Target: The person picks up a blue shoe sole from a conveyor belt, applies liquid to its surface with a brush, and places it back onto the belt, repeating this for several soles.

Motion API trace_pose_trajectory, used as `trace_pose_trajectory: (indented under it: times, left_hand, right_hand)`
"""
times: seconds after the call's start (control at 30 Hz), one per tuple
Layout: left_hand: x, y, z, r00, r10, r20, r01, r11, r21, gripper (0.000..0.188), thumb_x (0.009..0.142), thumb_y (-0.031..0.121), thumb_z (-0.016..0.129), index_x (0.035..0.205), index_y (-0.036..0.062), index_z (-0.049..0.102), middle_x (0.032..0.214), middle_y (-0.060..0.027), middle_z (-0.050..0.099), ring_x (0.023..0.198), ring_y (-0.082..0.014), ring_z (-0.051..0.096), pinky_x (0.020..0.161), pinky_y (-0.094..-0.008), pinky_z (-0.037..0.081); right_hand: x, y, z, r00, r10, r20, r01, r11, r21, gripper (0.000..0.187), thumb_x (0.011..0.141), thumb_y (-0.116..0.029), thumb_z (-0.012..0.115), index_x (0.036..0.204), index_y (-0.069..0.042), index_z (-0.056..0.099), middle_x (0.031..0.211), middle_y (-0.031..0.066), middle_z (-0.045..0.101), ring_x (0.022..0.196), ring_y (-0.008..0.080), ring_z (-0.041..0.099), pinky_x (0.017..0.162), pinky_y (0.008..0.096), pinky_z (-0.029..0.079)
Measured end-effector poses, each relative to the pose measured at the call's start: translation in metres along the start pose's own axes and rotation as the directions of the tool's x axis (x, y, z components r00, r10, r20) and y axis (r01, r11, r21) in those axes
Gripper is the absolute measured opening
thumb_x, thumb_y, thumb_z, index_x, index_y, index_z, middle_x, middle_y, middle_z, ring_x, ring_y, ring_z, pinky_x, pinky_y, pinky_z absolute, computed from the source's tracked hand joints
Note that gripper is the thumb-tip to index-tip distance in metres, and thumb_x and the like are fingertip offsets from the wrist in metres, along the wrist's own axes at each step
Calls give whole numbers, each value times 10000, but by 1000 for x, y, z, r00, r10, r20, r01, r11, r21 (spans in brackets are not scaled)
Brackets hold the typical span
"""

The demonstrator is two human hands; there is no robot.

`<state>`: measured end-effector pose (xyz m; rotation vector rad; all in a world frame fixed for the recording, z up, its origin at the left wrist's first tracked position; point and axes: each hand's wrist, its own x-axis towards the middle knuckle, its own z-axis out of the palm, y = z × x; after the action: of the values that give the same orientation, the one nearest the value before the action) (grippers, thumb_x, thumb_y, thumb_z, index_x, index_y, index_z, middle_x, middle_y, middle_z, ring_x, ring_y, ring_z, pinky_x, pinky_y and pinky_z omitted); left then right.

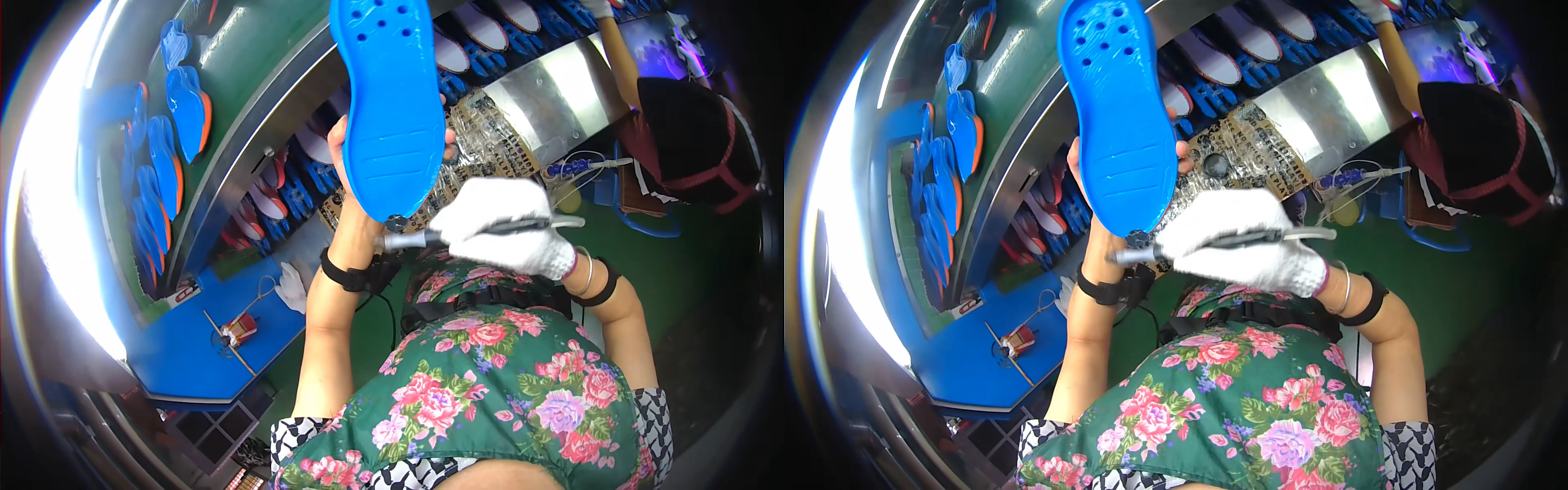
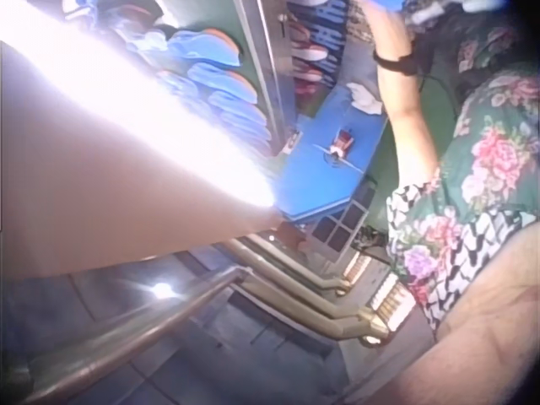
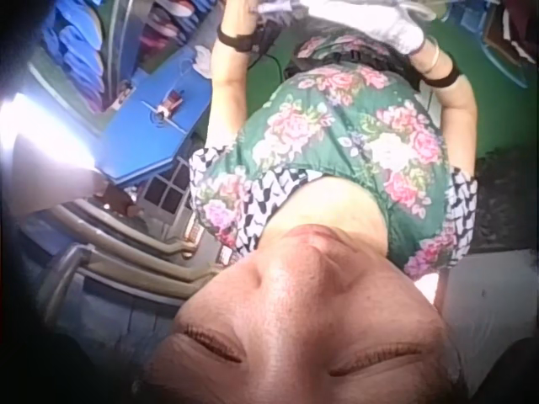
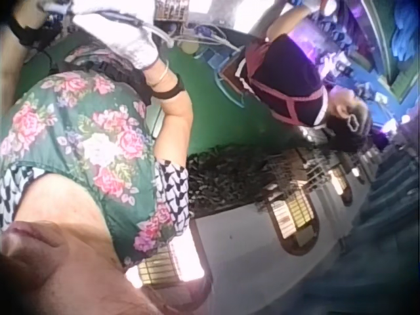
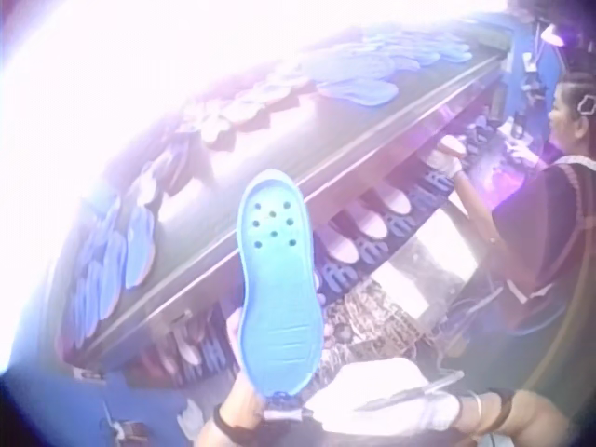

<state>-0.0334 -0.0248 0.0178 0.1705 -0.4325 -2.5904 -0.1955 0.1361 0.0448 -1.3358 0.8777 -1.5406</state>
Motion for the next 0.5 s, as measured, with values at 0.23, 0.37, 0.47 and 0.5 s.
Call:
trace_pose_trajectory:
  times: [0.23,0.37,0.47,0.5]
  left_hand:
    - [3,7,6,976,-217,-3,216,974,-62,1122,830,692,622,1583,-42,232,1505,-317,410,1153,-506,593,986,-576,505]
    - [2,9,4,972,-236,3,235,972,23,1104,827,665,623,1580,-47,245,1496,-332,414,1153,-527,594,1000,-593,503]
    - [5,7,10,951,-308,18,308,944,-119,974,865,566,610,1557,-48,305,1463,-342,464,1202,-582,569,1009,-604,514]
    - [6,7,9,952,-305,19,305,945,-117,974,865,566,610,1557,-48,305,1463,-342,464,1202,-582,569,1009,-604,514]
  right_hand:
    - [-5,3,-4,923,-326,206,385,791,-476,281,804,-97,823,1078,-120,762,1015,71,764,811,263,717,745,368,576]
    - [-3,-8,-4,972,-177,157,203,964,-170,185,757,-58,846,928,-92,786,967,99,776,835,250,734,735,365,571]
    - [2,-1,-17,970,-240,48,242,914,-326,204,750,-35,843,936,-85,775,964,105,776,842,265,739,747,374,569]
    - [2,0,-17,951,-287,113,308,870,-385,219,753,-35,841,955,-89,775,976,99,775,836,261,736,742,369,568]
